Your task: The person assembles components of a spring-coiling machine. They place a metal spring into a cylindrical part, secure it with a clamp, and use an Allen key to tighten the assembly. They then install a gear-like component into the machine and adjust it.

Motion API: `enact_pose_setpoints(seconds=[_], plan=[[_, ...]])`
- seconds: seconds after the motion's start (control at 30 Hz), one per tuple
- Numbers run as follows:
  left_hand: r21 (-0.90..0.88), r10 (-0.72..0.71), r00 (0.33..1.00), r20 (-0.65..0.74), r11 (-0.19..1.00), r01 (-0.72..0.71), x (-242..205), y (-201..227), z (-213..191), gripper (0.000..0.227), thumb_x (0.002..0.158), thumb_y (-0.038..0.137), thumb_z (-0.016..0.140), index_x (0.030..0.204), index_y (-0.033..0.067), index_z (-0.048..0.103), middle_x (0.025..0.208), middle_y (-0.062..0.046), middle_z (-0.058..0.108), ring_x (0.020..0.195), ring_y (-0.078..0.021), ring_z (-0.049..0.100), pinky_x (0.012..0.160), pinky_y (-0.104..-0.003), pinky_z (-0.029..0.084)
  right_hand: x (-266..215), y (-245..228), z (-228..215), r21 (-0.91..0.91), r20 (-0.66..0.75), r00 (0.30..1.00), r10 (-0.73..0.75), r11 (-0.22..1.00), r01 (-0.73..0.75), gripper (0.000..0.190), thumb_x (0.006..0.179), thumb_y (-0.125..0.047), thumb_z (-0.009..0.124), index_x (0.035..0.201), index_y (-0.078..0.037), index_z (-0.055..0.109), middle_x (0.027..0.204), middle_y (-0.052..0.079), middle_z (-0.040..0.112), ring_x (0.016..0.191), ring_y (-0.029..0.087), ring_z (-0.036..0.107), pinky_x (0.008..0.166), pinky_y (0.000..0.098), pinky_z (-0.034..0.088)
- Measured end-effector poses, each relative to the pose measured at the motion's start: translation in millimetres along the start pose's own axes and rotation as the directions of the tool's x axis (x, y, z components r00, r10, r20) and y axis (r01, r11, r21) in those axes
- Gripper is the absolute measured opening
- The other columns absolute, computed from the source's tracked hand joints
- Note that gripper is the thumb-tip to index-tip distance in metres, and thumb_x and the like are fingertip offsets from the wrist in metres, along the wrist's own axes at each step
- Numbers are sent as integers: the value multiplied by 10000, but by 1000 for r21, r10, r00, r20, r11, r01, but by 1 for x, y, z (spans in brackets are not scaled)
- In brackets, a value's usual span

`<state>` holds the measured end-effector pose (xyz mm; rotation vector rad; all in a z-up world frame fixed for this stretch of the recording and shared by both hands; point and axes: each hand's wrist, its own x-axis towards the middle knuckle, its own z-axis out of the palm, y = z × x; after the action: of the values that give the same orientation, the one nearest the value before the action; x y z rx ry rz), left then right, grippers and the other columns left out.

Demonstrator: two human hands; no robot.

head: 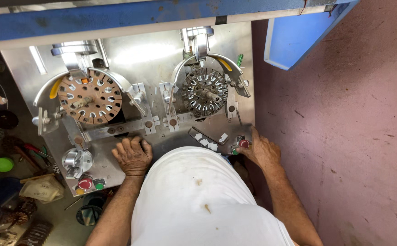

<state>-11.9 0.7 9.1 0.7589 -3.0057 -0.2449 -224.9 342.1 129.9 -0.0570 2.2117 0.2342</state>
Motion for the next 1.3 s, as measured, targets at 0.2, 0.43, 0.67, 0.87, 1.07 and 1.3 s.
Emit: enact_pose_setpoints(seconds=[0.2,0.43,0.67,0.87,1.07,1.3], plan=[[-287,-205,902,379,901,326,38,23,-69,267,948,342,635,1057,102,680,1071,-87,640,992,-261,616,872,-453,486,-32,-31,-33,266,-589,770,-246,841,471,695,906,-494,751,1446,-104,555,1323,163,698,1160,306,720,946,437,617],[-522,91,570,817,536,663,94,82,-130,560,946,425,601,1394,91,560,1303,-120,685,1132,-230,698,958,-401,579,-11,-95,-83,-30,-729,464,-503,701,713,1057,741,-492,875,1505,50,386,1532,275,448,1401,388,485,1147,494,455],[-555,252,498,830,273,786,128,123,-105,874,956,516,508,1613,46,175,1454,-234,539,1346,-302,566,1092,-426,502,12,-116,-101,34,-673,505,-540,660,750,1190,711,-455,920,1569,27,252,1610,281,337,1473,408,416,1209,505,427],[-653,244,634,734,-2,757,136,141,-76,766,1078,423,470,1603,-56,183,1611,-200,386,1521,-262,328,1235,-353,266,15,-113,-94,69,-691,487,-535,622,780,1222,751,-403,959,1614,-17,184,1647,230,313,1499,407,402,1236,508,424],[-667,156,673,723,-91,739,157,160,-90,751,1016,372,537,1583,22,190,1491,-120,482,1387,-204,445,1151,-322,350,16,-119,-103,96,-702,482,-524,600,794,1253,686,-381,952,1594,-3,177,1620,247,337,1481,411,408,1221,526,404],[-745,2,748,664,-84,661,153,170,-83,648,982,276,660,1512,-5,415,1333,-126,622,1218,-192,570,1073,-311,446,19,-112,-89,103,-724,458,-516,575,812,1267,688,-333,969,1610,-27,156,1615,260,351,1499,391,404,1246,494,406]])
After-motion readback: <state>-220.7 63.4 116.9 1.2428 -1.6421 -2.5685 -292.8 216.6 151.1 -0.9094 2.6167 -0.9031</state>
